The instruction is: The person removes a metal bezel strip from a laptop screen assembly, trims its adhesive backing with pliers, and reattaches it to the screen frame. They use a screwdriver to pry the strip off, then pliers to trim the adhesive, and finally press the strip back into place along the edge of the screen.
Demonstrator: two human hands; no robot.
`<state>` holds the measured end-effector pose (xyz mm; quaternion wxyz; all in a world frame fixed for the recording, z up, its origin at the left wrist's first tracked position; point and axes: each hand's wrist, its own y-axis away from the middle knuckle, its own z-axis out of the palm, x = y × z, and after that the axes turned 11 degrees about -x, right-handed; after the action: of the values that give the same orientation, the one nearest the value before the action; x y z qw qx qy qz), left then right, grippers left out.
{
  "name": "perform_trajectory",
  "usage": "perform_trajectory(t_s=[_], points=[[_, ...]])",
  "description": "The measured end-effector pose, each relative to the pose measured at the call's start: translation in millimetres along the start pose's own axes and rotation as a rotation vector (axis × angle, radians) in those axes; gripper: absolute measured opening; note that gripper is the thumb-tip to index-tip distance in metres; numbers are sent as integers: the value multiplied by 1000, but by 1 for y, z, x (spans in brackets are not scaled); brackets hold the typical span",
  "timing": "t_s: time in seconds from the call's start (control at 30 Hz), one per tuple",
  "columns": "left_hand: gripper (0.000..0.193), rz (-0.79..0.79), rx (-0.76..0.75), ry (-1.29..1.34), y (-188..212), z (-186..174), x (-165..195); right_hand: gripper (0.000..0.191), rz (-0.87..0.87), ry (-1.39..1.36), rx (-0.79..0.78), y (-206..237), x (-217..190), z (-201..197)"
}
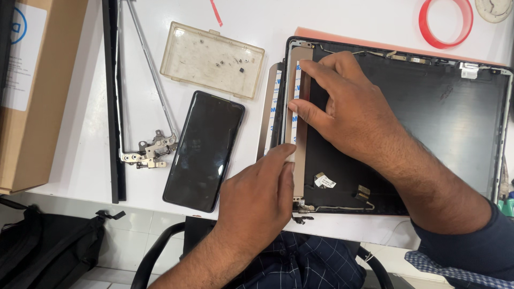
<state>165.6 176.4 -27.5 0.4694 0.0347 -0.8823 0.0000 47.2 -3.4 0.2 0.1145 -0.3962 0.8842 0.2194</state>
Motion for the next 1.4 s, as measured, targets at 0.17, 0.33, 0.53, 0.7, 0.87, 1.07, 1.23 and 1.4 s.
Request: perform_trajectory(t_s=[0.17,0.33,0.53,0.7,0.87,1.07,1.23,1.4], points=[[30,-63,-83,-48,-6,-7,3,63,-30,64,12,0,0,1],[32,-108,-127,-110,-6,-13,3,65,-29,99,-1,0,0,3],[31,-123,-139,-83,-9,-12,3,65,-72,157,40,-1,4,6],[31,-150,-144,2,-11,-10,4,64,-75,143,48,-1,5,7],[35,-149,-151,55,-11,-8,3,66,-4,17,58,0,4,3],[39,-134,-141,74,-9,-4,-1,63,35,-105,88,-5,12,-4],[36,-72,-64,92,-7,1,-4,55,69,-238,48,-9,18,-9],[36,-92,-56,140,-5,6,-8,52,32,-335,34,-6,21,-14]])
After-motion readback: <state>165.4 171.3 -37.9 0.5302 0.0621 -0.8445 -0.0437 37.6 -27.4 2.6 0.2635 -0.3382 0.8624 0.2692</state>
